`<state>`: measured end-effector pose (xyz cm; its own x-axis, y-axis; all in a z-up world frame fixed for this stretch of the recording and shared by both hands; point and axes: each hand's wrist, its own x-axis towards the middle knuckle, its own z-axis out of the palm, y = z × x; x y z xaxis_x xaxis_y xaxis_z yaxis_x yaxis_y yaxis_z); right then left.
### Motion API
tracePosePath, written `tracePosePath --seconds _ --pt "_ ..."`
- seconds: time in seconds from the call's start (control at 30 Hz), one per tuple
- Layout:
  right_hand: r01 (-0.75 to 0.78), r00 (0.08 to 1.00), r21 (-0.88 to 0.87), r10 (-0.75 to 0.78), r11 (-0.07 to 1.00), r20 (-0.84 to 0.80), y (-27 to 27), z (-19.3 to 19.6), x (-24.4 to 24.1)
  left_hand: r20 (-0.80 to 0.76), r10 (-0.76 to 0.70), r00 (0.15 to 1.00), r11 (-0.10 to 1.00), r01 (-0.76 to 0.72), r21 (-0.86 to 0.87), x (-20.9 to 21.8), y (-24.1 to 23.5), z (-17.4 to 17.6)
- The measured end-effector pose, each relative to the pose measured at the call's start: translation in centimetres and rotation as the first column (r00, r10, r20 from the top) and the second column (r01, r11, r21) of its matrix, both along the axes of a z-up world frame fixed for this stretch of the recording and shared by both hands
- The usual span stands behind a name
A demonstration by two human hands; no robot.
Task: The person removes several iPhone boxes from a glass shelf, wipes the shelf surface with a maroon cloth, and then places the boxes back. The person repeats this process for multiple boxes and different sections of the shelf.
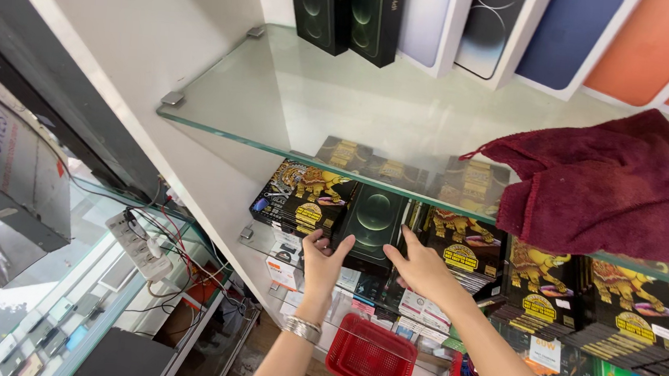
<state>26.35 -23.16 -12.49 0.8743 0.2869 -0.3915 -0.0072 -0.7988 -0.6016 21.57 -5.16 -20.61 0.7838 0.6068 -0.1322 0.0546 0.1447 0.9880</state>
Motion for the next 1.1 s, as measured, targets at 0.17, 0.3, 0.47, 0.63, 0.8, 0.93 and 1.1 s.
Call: tracePosePath --seconds 0.17,0.3,0.47,0.63,0.8,0.93,1.1 --pt "-0.15 0.864 -0.082 0.171 0.985 0.474 0.4 3.4 -2.1 0.249 0.04 0.968 0.79 -0.183 0.585 -2.4 -1.9 5.0" --pt "-0.178 0.854 0.086 0.111 0.98 0.508 0.8 6.4 -3.3 0.26 -0.118 0.958 0.814 -0.057 0.579 -2.9 -2.4 9.6" --pt "-0.229 0.893 0.191 0.127 0.955 0.432 0.7 10.3 -5.3 0.331 -0.17 0.928 0.806 -0.062 0.589 -4.2 -2.8 13.2" --pt "-0.345 0.879 0.323 0.184 0.881 0.439 0.0 14.7 -7.6 0.406 -0.135 0.904 0.92 -0.038 0.389 -5.6 -3.5 16.3" --pt "-0.423 0.835 0.411 0.171 0.808 0.524 -0.4 18.9 -8.7 0.56 -0.144 0.816 0.935 -0.073 0.347 -5.2 -3.1 20.8" --pt "-0.343 0.851 0.469 0.058 0.814 0.522 0.2 21.3 -6.6 0.605 -0.164 0.779 0.917 -0.107 0.385 -2.6 -2.6 24.4" --pt "-0.41 0.691 0.429 -0.033 0.805 0.722 1.9 22.6 -1.1 0.579 -0.194 0.792 0.853 -0.155 0.498 2.2 -1.4 27.0"
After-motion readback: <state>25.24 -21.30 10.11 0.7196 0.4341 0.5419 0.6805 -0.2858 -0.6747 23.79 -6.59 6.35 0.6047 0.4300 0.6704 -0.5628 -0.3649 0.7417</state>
